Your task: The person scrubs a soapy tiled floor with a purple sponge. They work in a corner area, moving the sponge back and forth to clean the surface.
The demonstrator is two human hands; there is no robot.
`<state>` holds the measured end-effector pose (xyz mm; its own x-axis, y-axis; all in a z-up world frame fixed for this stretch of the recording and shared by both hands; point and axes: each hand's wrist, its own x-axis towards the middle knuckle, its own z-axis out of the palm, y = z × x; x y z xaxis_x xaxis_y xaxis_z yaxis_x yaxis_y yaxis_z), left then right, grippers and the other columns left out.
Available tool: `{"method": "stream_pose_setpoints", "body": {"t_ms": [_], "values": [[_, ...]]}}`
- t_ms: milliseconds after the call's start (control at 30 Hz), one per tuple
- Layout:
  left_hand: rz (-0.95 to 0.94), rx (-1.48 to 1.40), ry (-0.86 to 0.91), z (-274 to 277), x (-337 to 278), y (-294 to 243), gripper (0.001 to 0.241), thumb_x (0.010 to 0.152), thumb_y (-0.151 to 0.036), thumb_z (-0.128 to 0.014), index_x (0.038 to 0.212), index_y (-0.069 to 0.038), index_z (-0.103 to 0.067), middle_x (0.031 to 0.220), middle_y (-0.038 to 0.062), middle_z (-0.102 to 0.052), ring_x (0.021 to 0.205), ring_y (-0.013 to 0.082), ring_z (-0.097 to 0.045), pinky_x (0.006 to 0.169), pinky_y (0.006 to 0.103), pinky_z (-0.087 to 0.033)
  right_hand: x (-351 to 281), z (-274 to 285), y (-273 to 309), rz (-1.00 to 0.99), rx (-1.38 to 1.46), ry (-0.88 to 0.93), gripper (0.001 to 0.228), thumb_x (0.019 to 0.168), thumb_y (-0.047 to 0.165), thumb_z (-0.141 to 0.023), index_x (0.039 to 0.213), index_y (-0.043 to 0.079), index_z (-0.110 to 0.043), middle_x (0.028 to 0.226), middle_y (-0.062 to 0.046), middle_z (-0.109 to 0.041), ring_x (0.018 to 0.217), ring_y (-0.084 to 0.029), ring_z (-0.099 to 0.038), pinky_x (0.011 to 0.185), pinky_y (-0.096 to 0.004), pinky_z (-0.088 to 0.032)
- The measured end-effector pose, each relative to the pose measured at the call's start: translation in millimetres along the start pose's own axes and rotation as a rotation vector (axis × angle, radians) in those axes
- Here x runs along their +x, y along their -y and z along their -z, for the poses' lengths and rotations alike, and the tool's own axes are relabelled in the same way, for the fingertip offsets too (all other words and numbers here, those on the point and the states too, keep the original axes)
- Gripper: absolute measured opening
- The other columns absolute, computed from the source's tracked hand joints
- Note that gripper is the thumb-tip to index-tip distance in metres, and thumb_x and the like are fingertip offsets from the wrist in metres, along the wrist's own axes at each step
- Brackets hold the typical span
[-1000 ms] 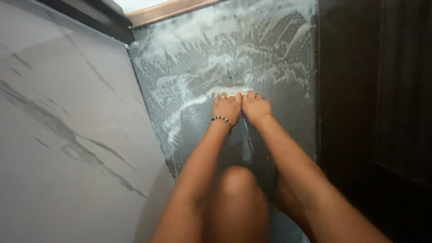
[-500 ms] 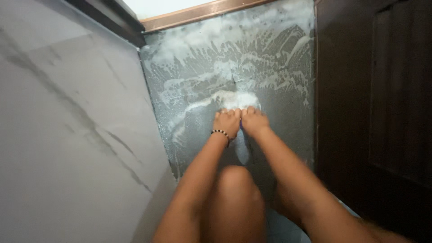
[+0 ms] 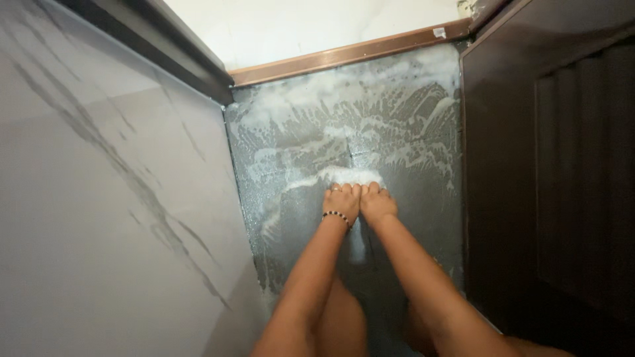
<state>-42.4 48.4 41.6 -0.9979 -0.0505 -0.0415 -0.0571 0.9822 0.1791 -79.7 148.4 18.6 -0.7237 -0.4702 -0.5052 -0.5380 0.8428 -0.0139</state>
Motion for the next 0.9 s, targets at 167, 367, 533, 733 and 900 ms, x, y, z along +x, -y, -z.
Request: {"method": "stream_pose_setpoints", "body": {"t_ms": [167,367,533,733,900], "values": [[0.004,-0.007,0.006,-1.7,2.1,0.9,0.012,0.091,-0.026,-0.044,0.092,-0.019,-0.054,0.079,0.007,-0.062,0.077,0.0347,-0.067,0.066,0.0455,-0.050,1.5,-2.3,-2.7,0.016,0.037,-0.018,0.023,0.101,0.020,-0.033,0.110,0.011,-0.052,0.102,-0.014,-0.053,0.094,-0.042,-0.067,0.071,-0.052,-0.060],[0.016,-0.017,0.022,-3.6,2.2,1.3,0.011,0.091,-0.027,-0.045,0.089,-0.019,-0.052,0.078,0.006,-0.061,0.076,0.0342,-0.067,0.066,0.0457,-0.050,4.7,-3.4,-3.4,0.001,0.067,0.022,0.023,0.101,0.019,-0.033,0.110,0.011,-0.052,0.103,-0.014,-0.053,0.096,-0.042,-0.067,0.073,-0.051,-0.060],[0.026,-0.042,0.063,-3.1,1.9,2.7,0.009,0.092,-0.022,-0.043,0.089,-0.018,-0.051,0.079,0.006,-0.061,0.076,0.0350,-0.067,0.070,0.0455,-0.048,7.5,-3.7,-4.2,0.011,0.070,0.060,0.020,0.101,0.016,-0.035,0.111,0.010,-0.051,0.105,-0.014,-0.053,0.097,-0.042,-0.066,0.074,-0.050,-0.060],[0.024,-0.061,0.076,-4.0,3.7,2.6,0.009,0.091,-0.021,-0.045,0.089,-0.017,-0.053,0.079,0.007,-0.061,0.078,0.0348,-0.068,0.069,0.0472,-0.050,7.9,-2.8,-4.6,0.031,0.039,0.049,0.018,0.101,0.016,-0.037,0.112,0.009,-0.050,0.104,-0.015,-0.052,0.096,-0.042,-0.067,0.074,-0.049,-0.060],[0.041,-0.040,0.057,-4.0,1.4,1.3,0.008,0.091,-0.021,-0.047,0.087,-0.019,-0.054,0.081,0.006,-0.061,0.081,0.0327,-0.067,0.070,0.0452,-0.049,6.5,-0.7,-5.8,0.008,0.106,0.147,0.021,0.102,0.015,-0.032,0.115,0.010,-0.047,0.111,-0.016,-0.051,0.104,-0.044,-0.064,0.079,-0.053,-0.060]]}}
